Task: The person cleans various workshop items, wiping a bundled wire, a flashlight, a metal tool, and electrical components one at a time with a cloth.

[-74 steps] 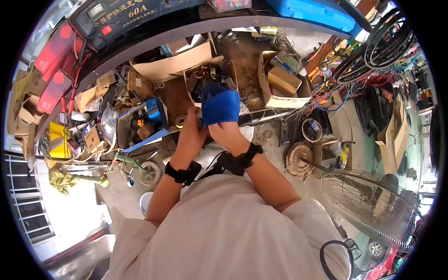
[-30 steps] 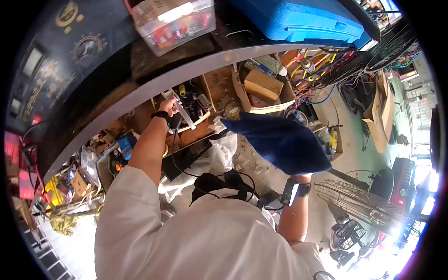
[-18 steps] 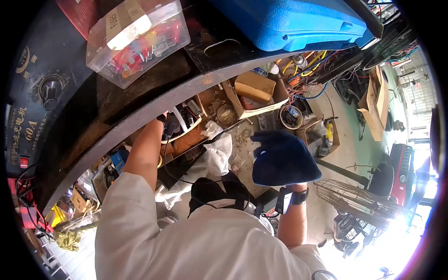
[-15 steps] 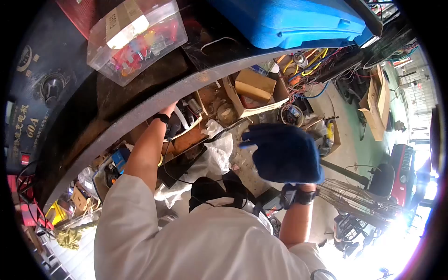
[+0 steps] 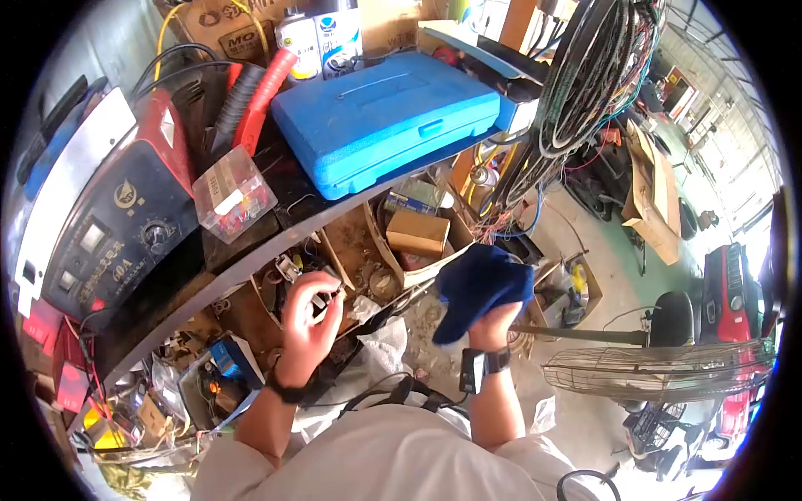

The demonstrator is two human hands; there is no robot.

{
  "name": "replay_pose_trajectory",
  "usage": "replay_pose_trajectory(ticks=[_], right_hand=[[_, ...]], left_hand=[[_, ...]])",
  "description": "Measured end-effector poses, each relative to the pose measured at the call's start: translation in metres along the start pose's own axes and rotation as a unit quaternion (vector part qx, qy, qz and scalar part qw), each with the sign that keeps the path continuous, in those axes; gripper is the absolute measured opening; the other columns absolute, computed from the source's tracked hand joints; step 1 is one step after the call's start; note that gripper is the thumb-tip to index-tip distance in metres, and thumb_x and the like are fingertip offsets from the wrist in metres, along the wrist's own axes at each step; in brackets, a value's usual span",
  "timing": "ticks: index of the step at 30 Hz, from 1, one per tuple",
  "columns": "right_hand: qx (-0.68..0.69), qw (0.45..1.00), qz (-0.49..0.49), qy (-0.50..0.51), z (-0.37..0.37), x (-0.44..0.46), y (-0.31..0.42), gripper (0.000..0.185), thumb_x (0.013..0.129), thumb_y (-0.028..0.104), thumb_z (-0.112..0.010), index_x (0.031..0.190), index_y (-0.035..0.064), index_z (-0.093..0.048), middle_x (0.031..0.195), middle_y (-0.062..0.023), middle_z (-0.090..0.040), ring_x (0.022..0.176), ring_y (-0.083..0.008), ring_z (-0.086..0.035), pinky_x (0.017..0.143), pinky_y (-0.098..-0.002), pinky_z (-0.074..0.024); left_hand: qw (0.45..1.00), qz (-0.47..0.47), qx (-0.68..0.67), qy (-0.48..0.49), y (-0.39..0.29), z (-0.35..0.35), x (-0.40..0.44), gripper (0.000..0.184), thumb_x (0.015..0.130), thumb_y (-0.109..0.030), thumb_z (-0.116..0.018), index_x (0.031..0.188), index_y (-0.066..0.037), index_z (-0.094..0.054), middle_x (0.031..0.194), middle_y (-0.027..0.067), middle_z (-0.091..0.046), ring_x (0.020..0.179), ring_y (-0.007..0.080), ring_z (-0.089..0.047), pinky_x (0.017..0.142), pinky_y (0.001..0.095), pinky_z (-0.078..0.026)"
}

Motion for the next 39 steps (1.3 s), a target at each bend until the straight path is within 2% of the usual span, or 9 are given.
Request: replay_pose_trajectory(ticks=[2, 5, 12, 15, 21, 25, 30, 35, 39], right_hand=[[0.064, 0.995, -0.053, -0.058, 0.003, 0.003, -0.011, 0.051, 0.089, 0.050, -0.041, 0.103, 0.0036, -0.054, 0.095, -0.0129, -0.059, 0.087, -0.0296, -0.056, 0.082, -0.0423, -0.0458], [-0.048, 0.985, -0.072, 0.148, -0.033, 0.014, -0.007, 0.049, 0.088, 0.048, -0.046, 0.104, 0.0020, -0.053, 0.089, -0.0148, -0.060, 0.080, -0.0295, -0.059, 0.075, -0.0411, -0.0492], [-0.195, 0.966, -0.015, 0.166, -0.071, 0.017, 0.011, 0.040, 0.089, 0.039, -0.051, 0.105, 0.0023, -0.051, 0.088, -0.0120, -0.059, 0.080, -0.0231, -0.059, 0.073, -0.0348, -0.0492], [-0.219, 0.958, 0.032, 0.184, -0.082, 0.013, 0.028, 0.036, 0.090, 0.036, -0.051, 0.106, 0.0032, -0.051, 0.090, -0.0107, -0.059, 0.083, -0.0216, -0.058, 0.077, -0.0343, -0.0481], [-0.091, 0.988, 0.077, 0.097, -0.028, 0.047, 0.009, 0.031, 0.093, 0.032, -0.046, 0.108, 0.0061, -0.051, 0.100, -0.0073, -0.058, 0.093, -0.0192, -0.055, 0.087, -0.0316, -0.0435], [-0.057, 0.982, 0.013, 0.181, -0.054, 0.035, -0.005, 0.024, 0.092, 0.027, -0.051, 0.109, 0.0095, -0.049, 0.102, -0.0053, -0.056, 0.093, -0.0167, -0.053, 0.089, -0.0323, -0.0428], [-0.240, 0.941, 0.056, 0.234, -0.050, 0.006, -0.035, 0.027, 0.093, 0.027, -0.047, 0.111, 0.0072, -0.048, 0.106, -0.0060, -0.052, 0.099, -0.0173, -0.049, 0.089, -0.0308, -0.0393], [-0.160, 0.960, -0.039, 0.224, -0.031, 0.000, -0.074, 0.033, 0.093, 0.028, -0.044, 0.119, 0.0068, -0.043, 0.116, -0.0063, -0.047, 0.107, -0.0175, -0.044, 0.095, -0.0306, -0.0329], [-0.080, 0.967, -0.110, 0.217, -0.013, -0.001, -0.105, 0.038, 0.094, 0.028, -0.042, 0.125, 0.0064, -0.038, 0.123, -0.0066, -0.042, 0.114, -0.0177, -0.039, 0.100, -0.0304, -0.0278]], left_hand=[[0.987, -0.153, 0.039, 0.001, -0.101, 0.010, 0.020, 0.026, 0.072, 0.011, -0.058, 0.094, -0.003, -0.054, 0.097, 0.0113, -0.055, 0.086, 0.0245, -0.054, 0.075, 0.0333, -0.045], [0.920, -0.336, 0.203, -0.010, -0.210, 0.009, 0.034, 0.022, 0.070, -0.004, -0.063, 0.089, -0.012, -0.058, 0.091, 0.0082, -0.056, 0.077, 0.0227, -0.054, 0.063, 0.0317, -0.049], [0.831, -0.479, 0.258, -0.114, -0.266, 0.018, 0.006, 0.047, 0.077, -0.013, -0.053, 0.119, -0.029, -0.039, 0.101, 0.0051, -0.043, 0.087, 0.0268, -0.040, 0.073, 0.0392, -0.035], [0.842, -0.483, 0.189, -0.148, -0.271, 0.001, 0.019, 0.048, 0.075, -0.013, -0.055, 0.121, -0.018, -0.041, 0.107, 0.0079, -0.045, 0.093, 0.0275, -0.044, 0.076, 0.0372, -0.037], [0.923, -0.326, 0.201, 0.043, -0.219, -0.059, 0.079, 0.035, 0.071, 0.005, -0.061, 0.105, 0.000, -0.055, 0.104, 0.0134, -0.057, 0.090, 0.0268, -0.055, 0.079, 0.0350, -0.044], [0.957, -0.196, 0.192, 0.094, -0.146, -0.094, 0.083, 0.039, 0.075, -0.003, -0.065, 0.111, 0.000, -0.053, 0.113, 0.0138, -0.054, 0.104, 0.0279, -0.053, 0.090, 0.0362, -0.041], [0.967, -0.076, 0.164, 0.182, -0.075, -0.124, 0.037, 0.056, 0.082, -0.011, -0.057, 0.132, 0.001, -0.035, 0.138, 0.0183, -0.031, 0.129, 0.0332, -0.030, 0.105, 0.0398, -0.026], [0.967, 0.105, -0.057, 0.224, -0.059, -0.127, -0.004, 0.072, 0.092, -0.023, -0.047, 0.140, 0.007, -0.002, 0.145, 0.0251, -0.013, 0.137, 0.0342, -0.011, 0.110, 0.0382, -0.016], [0.965, 0.062, 0.044, 0.250, -0.052, -0.105, -0.020, 0.078, 0.094, -0.041, -0.039, 0.141, 0.004, 0.004, 0.148, 0.0220, -0.003, 0.138, 0.0301, -0.005, 0.110, 0.0378, -0.006]])
Point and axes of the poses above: each hand's wrist, its own x-axis towards the middle knuckle, its own z-axis out of the back of the hand, y = z × x, the point moved 6 cm from there along x, towards the middle knuckle
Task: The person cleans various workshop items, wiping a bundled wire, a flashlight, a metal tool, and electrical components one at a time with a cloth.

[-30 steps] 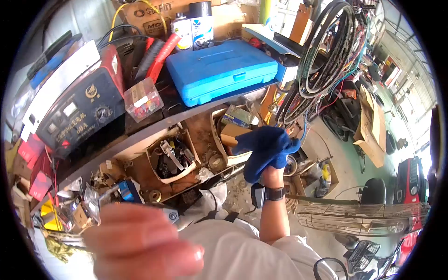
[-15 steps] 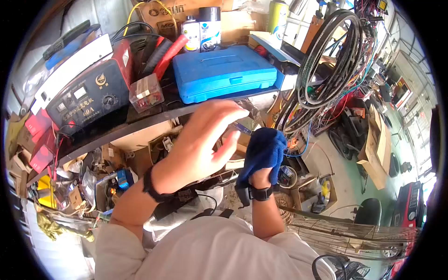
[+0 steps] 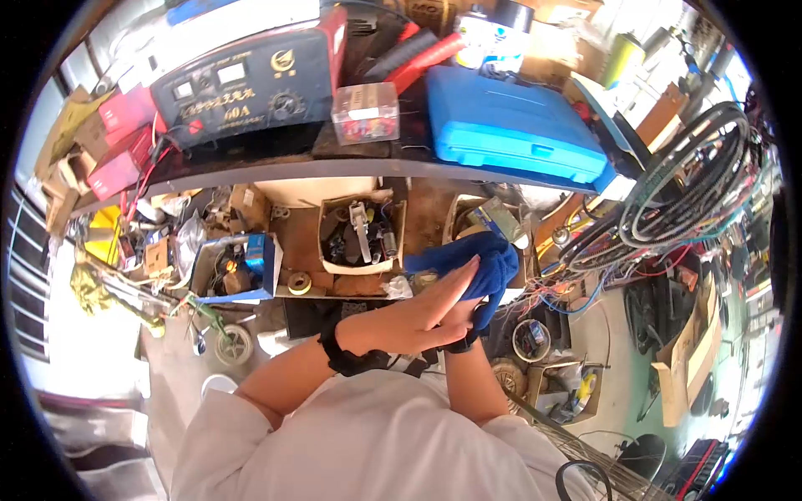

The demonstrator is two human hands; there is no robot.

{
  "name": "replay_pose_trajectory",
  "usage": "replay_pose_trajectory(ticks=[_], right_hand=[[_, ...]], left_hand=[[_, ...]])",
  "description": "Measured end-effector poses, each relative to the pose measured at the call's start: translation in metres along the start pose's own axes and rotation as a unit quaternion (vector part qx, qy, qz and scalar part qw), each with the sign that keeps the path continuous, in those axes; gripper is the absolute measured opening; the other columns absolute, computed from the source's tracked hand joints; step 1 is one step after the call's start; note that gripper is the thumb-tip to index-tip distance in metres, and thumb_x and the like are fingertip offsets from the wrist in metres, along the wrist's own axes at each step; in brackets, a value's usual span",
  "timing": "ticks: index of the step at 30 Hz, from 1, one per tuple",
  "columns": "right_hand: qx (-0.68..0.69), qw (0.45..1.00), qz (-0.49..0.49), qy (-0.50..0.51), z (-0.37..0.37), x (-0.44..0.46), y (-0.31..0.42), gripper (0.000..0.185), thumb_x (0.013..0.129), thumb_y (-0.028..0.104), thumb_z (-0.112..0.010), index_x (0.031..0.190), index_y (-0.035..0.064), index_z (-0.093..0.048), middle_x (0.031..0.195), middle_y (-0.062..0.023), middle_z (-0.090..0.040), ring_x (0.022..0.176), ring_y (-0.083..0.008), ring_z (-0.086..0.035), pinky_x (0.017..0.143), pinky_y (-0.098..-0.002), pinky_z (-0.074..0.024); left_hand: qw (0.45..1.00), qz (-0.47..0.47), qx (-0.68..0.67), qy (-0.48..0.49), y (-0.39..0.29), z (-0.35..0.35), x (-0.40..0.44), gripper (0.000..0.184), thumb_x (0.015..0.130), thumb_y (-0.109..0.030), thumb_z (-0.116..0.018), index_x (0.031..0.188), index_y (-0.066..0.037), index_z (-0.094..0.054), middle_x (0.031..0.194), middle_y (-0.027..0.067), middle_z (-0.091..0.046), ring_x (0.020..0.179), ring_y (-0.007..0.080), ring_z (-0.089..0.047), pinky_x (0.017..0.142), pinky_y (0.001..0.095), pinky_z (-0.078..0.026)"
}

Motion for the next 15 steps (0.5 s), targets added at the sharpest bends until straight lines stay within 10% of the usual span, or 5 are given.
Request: replay_pose_trajectory(ticks=[4, 8, 15], right_hand=[[0.064, 0.995, -0.059, 0.054, 0.001, -0.011, -0.035, 0.044, 0.094, 0.029, -0.040, 0.132, 0.0061, -0.034, 0.131, -0.0069, -0.038, 0.120, -0.0179, -0.034, 0.105, -0.0303, -0.0226], [0.104, 0.967, -0.182, 0.144, -0.026, -0.043, -0.066, 0.064, 0.093, 0.047, -0.031, 0.142, 0.0096, -0.014, 0.146, -0.0057, -0.015, 0.134, -0.0191, -0.014, 0.111, -0.0355, -0.0065], [-0.026, 0.962, -0.273, 0.003, -0.048, -0.050, -0.093, 0.063, 0.092, 0.049, -0.035, 0.138, 0.0088, -0.022, 0.140, -0.0062, -0.027, 0.128, -0.0201, -0.026, 0.108, -0.0368, -0.0179]], left_hand=[[0.982, 0.061, -0.012, -0.178, 0.028, 0.034, -0.020, 0.089, 0.086, -0.048, -0.051, 0.143, 0.000, -0.002, 0.150, 0.0175, -0.002, 0.139, 0.0264, 0.002, 0.111, 0.0379, -0.002], [0.983, 0.091, 0.034, -0.155, 0.030, 0.027, -0.042, 0.108, 0.073, -0.056, -0.064, 0.143, 0.000, -0.003, 0.149, 0.0204, -0.004, 0.139, 0.0315, -0.001, 0.110, 0.0450, -0.001], [0.960, 0.151, 0.016, -0.236, 0.063, 0.051, -0.097, 0.117, 0.067, -0.064, -0.065, 0.142, 0.000, -0.001, 0.147, 0.0236, -0.004, 0.138, 0.0343, -0.002, 0.110, 0.0464, -0.003]])
Point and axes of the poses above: each hand's wrist, its own x-axis towards the middle knuckle, its own z-axis out of the back of the hand, y = z × x, the point moved 6 cm from there along x, towards the middle knuckle
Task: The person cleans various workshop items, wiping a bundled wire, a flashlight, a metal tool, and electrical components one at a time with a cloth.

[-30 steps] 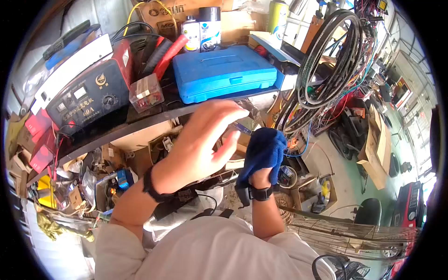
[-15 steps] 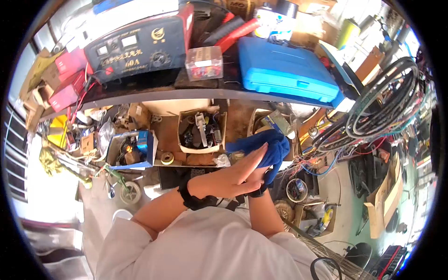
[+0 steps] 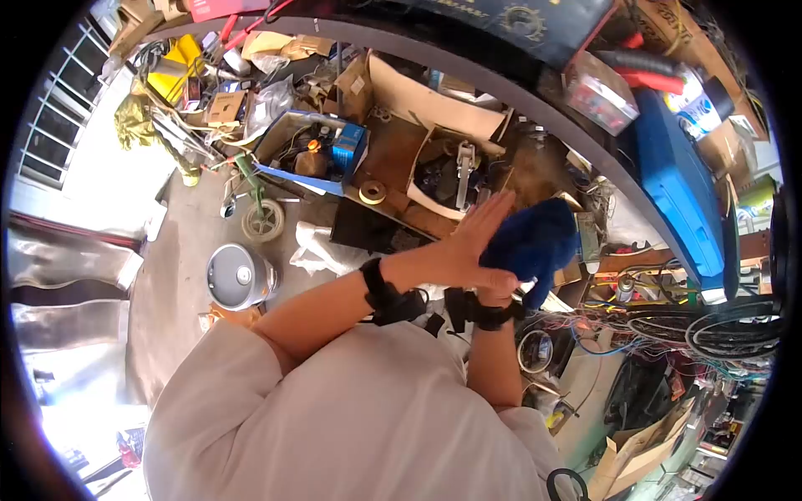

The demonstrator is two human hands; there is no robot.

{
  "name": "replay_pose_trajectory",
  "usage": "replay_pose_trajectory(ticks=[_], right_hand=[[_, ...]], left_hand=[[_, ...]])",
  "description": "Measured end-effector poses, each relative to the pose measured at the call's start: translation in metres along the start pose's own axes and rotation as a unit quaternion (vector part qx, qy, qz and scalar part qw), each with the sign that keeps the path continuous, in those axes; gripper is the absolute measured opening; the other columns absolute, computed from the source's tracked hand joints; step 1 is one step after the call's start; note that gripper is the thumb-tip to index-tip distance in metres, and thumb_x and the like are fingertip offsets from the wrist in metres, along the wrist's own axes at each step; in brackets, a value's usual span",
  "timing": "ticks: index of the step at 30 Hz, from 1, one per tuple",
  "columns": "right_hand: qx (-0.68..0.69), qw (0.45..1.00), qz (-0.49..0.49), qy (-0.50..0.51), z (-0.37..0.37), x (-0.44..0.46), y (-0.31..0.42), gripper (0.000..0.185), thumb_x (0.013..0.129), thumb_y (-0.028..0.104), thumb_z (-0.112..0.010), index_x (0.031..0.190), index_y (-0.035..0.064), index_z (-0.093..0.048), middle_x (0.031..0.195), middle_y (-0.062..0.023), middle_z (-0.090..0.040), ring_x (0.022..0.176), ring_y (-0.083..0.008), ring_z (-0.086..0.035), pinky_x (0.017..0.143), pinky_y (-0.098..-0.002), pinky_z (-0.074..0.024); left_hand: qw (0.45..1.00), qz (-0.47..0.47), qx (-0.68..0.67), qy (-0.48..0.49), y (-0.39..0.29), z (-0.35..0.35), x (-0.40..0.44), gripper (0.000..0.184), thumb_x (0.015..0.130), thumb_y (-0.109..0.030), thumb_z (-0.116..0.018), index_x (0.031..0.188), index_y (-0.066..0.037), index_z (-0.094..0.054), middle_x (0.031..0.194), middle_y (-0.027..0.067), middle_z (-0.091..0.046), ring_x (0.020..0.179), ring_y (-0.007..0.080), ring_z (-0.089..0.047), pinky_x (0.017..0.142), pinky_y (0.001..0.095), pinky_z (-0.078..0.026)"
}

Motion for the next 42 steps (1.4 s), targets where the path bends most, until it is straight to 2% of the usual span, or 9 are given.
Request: replay_pose_trajectory(ticks=[2, 9, 13, 16, 20, 28, 32, 35, 42], right_hand=[[-0.005, 1.000, 0.005, 0.017, -0.020, 0.000, -0.013, 0.058, 0.092, 0.045, -0.038, 0.135, 0.0078, -0.026, 0.134, -0.0068, -0.033, 0.122, -0.0199, -0.032, 0.105, -0.0358, -0.0229], [-0.136, 0.972, 0.189, 0.028, -0.097, -0.001, -0.014, 0.039, 0.092, 0.031, -0.048, 0.120, 0.0048, -0.042, 0.109, -0.0079, -0.053, 0.099, -0.0183, -0.050, 0.091, -0.0318, -0.0406], [-0.263, 0.919, 0.294, 0.021, -0.122, -0.001, 0.002, 0.020, 0.089, 0.016, -0.048, 0.103, 0.0025, -0.048, 0.086, -0.0067, -0.057, 0.074, -0.0141, -0.054, 0.071, -0.0270, -0.0464], [-0.264, 0.911, 0.317, -0.021, -0.130, -0.001, -0.007, 0.018, 0.088, 0.017, -0.047, 0.097, 0.0018, -0.049, 0.084, -0.0074, -0.057, 0.072, -0.0143, -0.053, 0.068, -0.0254, -0.0455], [-0.357, 0.873, 0.321, -0.079, -0.144, -0.012, -0.029, 0.018, 0.086, 0.018, -0.045, 0.082, 0.0011, -0.051, 0.078, -0.0087, -0.056, 0.067, -0.0133, -0.052, 0.060, -0.0234, -0.0436], [-0.256, 0.946, 0.195, -0.024, -0.180, -0.040, -0.059, 0.026, 0.084, 0.021, -0.043, 0.074, -0.0004, -0.052, 0.078, -0.0122, -0.059, 0.068, -0.0162, -0.057, 0.057, -0.0249, -0.0449], [-0.214, 0.963, 0.160, -0.024, -0.170, -0.044, -0.087, 0.024, 0.084, 0.021, -0.044, 0.076, 0.0003, -0.052, 0.079, -0.0114, -0.059, 0.069, -0.0161, -0.057, 0.059, -0.0253, -0.0451], [-0.182, 0.976, 0.121, -0.005, -0.171, -0.042, -0.114, 0.022, 0.084, 0.020, -0.044, 0.078, 0.0007, -0.053, 0.079, -0.0109, -0.058, 0.070, -0.0160, -0.056, 0.060, -0.0257, -0.0453], [-0.153, 0.986, 0.063, 0.030, -0.159, -0.031, -0.149, 0.019, 0.084, 0.019, -0.046, 0.082, 0.0018, -0.053, 0.080, -0.0096, -0.058, 0.072, -0.0158, -0.056, 0.062, -0.0265, -0.0457]], left_hand=[[0.997, 0.008, -0.079, 0.021, 0.003, 0.017, -0.004, 0.120, 0.065, -0.064, -0.067, 0.142, 0.001, -0.002, 0.147, 0.0239, -0.004, 0.137, 0.0375, -0.002, 0.110, 0.0467, -0.005], [0.986, 0.043, 0.160, 0.027, 0.040, 0.074, -0.065, 0.108, 0.065, -0.051, -0.074, 0.142, -0.004, -0.014, 0.145, 0.0235, -0.015, 0.136, 0.0392, -0.009, 0.110, 0.0478, -0.007], [0.946, 0.173, 0.121, -0.246, 0.141, 0.169, -0.131, 0.056, 0.075, -0.026, -0.072, 0.121, -0.003, -0.049, 0.120, 0.0157, -0.053, 0.110, 0.0272, -0.053, 0.091, 0.0327, -0.042], [0.910, 0.213, 0.118, -0.335, 0.228, 0.240, -0.178, 0.045, 0.077, -0.018, -0.066, 0.117, -0.004, -0.052, 0.113, 0.0191, -0.056, 0.104, 0.0331, -0.054, 0.089, 0.0371, -0.043], [0.885, 0.201, 0.270, -0.323, 0.277, 0.294, -0.180, 0.049, 0.075, -0.021, -0.066, 0.118, -0.003, -0.050, 0.111, 0.0220, -0.055, 0.103, 0.0381, -0.052, 0.088, 0.0417, -0.043], [0.873, 0.304, 0.339, -0.176, 0.324, 0.306, -0.145, 0.041, 0.076, -0.027, -0.066, 0.111, -0.008, -0.057, 0.096, 0.0150, -0.064, 0.092, 0.0341, -0.059, 0.081, 0.0406, -0.046], [0.895, 0.208, 0.240, -0.314, 0.281, 0.331, -0.154, 0.036, 0.078, -0.026, -0.066, 0.105, -0.005, -0.060, 0.100, 0.0155, -0.063, 0.095, 0.0322, -0.059, 0.080, 0.0366, -0.046], [0.894, 0.169, 0.068, -0.410, 0.259, 0.349, -0.172, 0.031, 0.085, -0.020, -0.064, 0.105, 0.003, -0.058, 0.096, 0.0096, -0.065, 0.090, 0.0165, -0.061, 0.079, 0.0281, -0.046], [0.878, 0.130, -0.191, -0.419, 0.202, 0.365, -0.160, 0.025, 0.086, -0.007, -0.060, 0.111, -0.002, -0.056, 0.103, 0.0047, -0.062, 0.093, 0.0110, -0.057, 0.085, 0.0222, -0.043]])
Point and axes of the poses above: each hand's wrist, its own x-axis towards the middle knuckle, its own z-axis out of the back of the hand, y = z × x, the point moved 6 cm from there along x, towards the middle knuckle
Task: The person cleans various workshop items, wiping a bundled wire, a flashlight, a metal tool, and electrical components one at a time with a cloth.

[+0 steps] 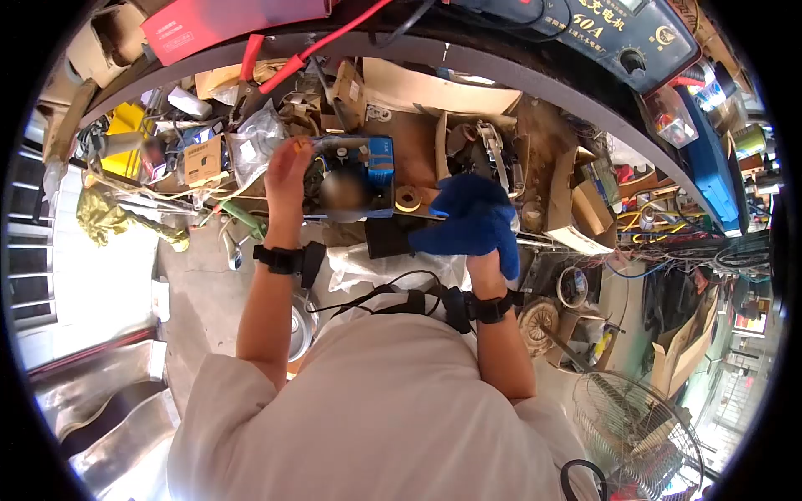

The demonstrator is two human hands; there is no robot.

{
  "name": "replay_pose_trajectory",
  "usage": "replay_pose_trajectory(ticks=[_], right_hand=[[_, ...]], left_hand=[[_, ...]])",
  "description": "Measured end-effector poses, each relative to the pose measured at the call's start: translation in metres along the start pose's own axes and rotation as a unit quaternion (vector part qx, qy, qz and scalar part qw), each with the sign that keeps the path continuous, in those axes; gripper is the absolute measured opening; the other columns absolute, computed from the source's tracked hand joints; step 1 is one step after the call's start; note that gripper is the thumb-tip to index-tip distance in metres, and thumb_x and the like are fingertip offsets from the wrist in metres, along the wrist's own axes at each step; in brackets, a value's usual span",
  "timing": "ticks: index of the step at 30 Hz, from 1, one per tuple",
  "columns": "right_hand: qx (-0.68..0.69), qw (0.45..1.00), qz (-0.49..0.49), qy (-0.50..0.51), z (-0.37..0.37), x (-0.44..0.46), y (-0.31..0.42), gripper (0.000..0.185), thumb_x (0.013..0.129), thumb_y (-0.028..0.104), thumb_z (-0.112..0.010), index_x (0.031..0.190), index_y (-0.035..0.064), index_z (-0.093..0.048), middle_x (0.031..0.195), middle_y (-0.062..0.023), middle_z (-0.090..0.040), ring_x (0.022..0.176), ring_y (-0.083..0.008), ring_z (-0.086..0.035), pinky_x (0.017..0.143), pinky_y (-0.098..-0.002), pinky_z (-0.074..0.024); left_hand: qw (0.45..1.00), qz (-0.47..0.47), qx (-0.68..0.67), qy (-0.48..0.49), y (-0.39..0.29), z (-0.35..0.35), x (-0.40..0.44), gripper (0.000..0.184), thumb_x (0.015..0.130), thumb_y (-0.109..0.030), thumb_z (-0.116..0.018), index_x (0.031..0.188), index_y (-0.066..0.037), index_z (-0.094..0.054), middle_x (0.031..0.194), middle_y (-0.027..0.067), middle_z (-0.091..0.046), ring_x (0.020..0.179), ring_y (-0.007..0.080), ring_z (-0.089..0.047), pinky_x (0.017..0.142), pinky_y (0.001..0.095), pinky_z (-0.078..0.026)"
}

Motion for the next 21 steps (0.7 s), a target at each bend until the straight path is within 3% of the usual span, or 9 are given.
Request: replay_pose_trajectory(ticks=[4, 7, 9, 11, 12, 15, 17, 21], right_hand=[[0.007, 0.998, -0.038, 0.049, -0.006, 0.005, -0.020, 0.018, 0.083, 0.019, -0.047, 0.084, 0.0024, -0.054, 0.081, -0.0089, -0.057, 0.073, -0.0157, -0.056, 0.063, -0.0270, -0.0459], [-0.011, 0.994, -0.059, 0.088, -0.013, 0.014, -0.041, 0.017, 0.083, 0.018, -0.048, 0.086, 0.0029, -0.054, 0.082, -0.0083, -0.057, 0.074, -0.0156, -0.056, 0.064, -0.0274, -0.0460], [-0.020, 0.992, -0.063, 0.112, -0.016, 0.018, -0.046, 0.016, 0.083, 0.018, -0.049, 0.087, 0.0032, -0.054, 0.082, -0.0080, -0.057, 0.075, -0.0155, -0.055, 0.065, -0.0276, -0.0462], [-0.021, 0.989, -0.063, 0.136, -0.017, 0.020, -0.041, 0.016, 0.083, 0.018, -0.049, 0.088, 0.0035, -0.054, 0.082, -0.0076, -0.057, 0.075, -0.0155, -0.055, 0.066, -0.0279, -0.0463], [-0.020, 0.987, -0.063, 0.148, -0.017, 0.020, -0.037, 0.016, 0.083, 0.018, -0.049, 0.089, 0.0036, -0.054, 0.082, -0.0074, -0.057, 0.075, -0.0155, -0.055, 0.066, -0.0280, -0.0463], [-0.008, 0.979, -0.065, 0.193, -0.019, 0.019, -0.021, 0.016, 0.083, 0.017, -0.050, 0.090, 0.0041, -0.055, 0.083, -0.0069, -0.056, 0.076, -0.0154, -0.055, 0.067, -0.0283, -0.0465], [-0.006, 0.973, -0.061, 0.222, -0.016, 0.020, -0.015, 0.016, 0.083, 0.017, -0.051, 0.091, 0.0044, -0.055, 0.083, -0.0065, -0.056, 0.077, -0.0153, -0.055, 0.067, -0.0286, -0.0466], [-0.174, 0.957, -0.005, 0.230, 0.006, 0.026, -0.031, 0.017, 0.085, 0.019, -0.050, 0.095, 0.0064, -0.055, 0.084, -0.0049, -0.055, 0.078, -0.0150, -0.054, 0.069, -0.0286, -0.0463]], left_hand=[[0.999, 0.001, -0.049, 0.018, -0.012, -0.032, -0.022, 0.025, 0.085, -0.005, -0.060, 0.110, -0.002, -0.056, 0.099, 0.0031, -0.062, 0.090, 0.0097, -0.056, 0.082, 0.0218, -0.044], [0.996, -0.087, 0.021, 0.009, -0.008, -0.027, -0.019, 0.028, 0.084, -0.007, -0.063, 0.111, -0.003, -0.056, 0.096, 0.0010, -0.062, 0.088, 0.0076, -0.055, 0.077, 0.0212, -0.044], [0.958, -0.183, 0.216, -0.047, -0.021, -0.011, -0.011, 0.032, 0.078, -0.011, -0.069, 0.107, -0.005, -0.058, 0.093, 0.0048, -0.063, 0.081, 0.0151, -0.058, 0.074, 0.0265, -0.046], [0.862, -0.297, 0.405, -0.074, -0.070, -0.019, -0.016, 0.033, 0.075, -0.012, -0.071, 0.104, -0.005, -0.058, 0.092, 0.0074, -0.063, 0.079, 0.0205, -0.059, 0.073, 0.0302, -0.047], [0.861, -0.295, 0.411, -0.058, -0.056, -0.011, -0.002, 0.031, 0.074, -0.014, -0.071, 0.101, -0.004, -0.058, 0.091, 0.0105, -0.063, 0.077, 0.0273, -0.060, 0.072, 0.0343, -0.048], [0.883, -0.158, 0.440, 0.044, -0.017, 0.009, 0.026, 0.032, 0.076, -0.019, -0.070, 0.102, -0.004, -0.058, 0.088, 0.0099, -0.064, 0.077, 0.0234, -0.061, 0.070, 0.0323, -0.048], [0.942, -0.138, 0.304, -0.042, -0.020, 0.028, 0.032, 0.032, 0.080, -0.020, -0.068, 0.105, -0.004, -0.058, 0.086, 0.0083, -0.065, 0.077, 0.0116, -0.060, 0.069, 0.0255, -0.047], [0.984, -0.116, 0.129, -0.032, -0.046, 0.017, 0.015, 0.028, 0.083, -0.010, -0.065, 0.108, 0.001, -0.057, 0.094, 0.0045, -0.063, 0.083, 0.0086, -0.058, 0.075, 0.0214, -0.046]])
Point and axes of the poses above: each hand's wrist, its own x-axis towards the middle knuckle, its own z-axis out of the back of the hand, y = z × x, the point moved 6 cm from there along x, towards the middle knuckle
